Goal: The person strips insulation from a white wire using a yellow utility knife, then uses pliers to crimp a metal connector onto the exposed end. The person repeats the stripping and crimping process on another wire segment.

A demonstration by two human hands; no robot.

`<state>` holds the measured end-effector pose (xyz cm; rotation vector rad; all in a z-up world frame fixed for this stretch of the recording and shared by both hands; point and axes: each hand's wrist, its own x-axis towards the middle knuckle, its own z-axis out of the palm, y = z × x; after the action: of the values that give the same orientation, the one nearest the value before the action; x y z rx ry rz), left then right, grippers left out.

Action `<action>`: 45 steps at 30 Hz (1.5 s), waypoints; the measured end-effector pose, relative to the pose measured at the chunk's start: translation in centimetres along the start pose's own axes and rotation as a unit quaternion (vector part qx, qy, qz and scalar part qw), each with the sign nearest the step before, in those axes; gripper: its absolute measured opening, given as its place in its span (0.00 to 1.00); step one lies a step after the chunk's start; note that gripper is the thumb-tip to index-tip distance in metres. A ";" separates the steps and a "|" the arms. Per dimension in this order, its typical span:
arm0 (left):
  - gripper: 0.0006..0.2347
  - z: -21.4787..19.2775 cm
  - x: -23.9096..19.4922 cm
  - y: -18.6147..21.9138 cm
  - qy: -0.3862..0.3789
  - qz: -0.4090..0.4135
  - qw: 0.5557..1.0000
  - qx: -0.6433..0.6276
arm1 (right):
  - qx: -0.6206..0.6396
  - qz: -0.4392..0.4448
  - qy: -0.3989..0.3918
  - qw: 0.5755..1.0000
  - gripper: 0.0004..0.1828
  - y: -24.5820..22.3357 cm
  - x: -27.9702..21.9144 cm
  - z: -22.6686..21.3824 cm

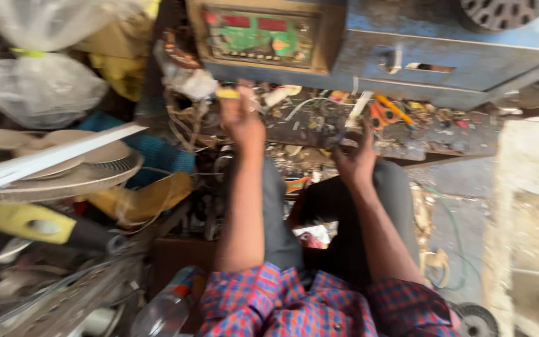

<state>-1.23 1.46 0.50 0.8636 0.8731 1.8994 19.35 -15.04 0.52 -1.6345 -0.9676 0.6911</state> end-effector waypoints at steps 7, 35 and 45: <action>0.08 -2.7 9.0 4.3 0.007 0.126 0.982 0.138 | -0.327 -0.218 0.052 0.918 0.23 -2.7 -0.3 0.5; 0.04 -3.6 10.5 6.8 -0.128 0.307 0.857 0.394 | -0.410 -0.151 0.012 0.900 0.21 -7.5 -0.6 0.8; 0.07 -6.1 14.3 5.0 -0.281 0.400 0.699 0.523 | -0.407 -0.138 -0.021 0.903 0.17 -6.9 -0.6 0.4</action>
<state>-13.97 10.76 4.76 2.7220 1.2779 1.4058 17.05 -14.65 7.04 -2.1241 -1.6210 0.1041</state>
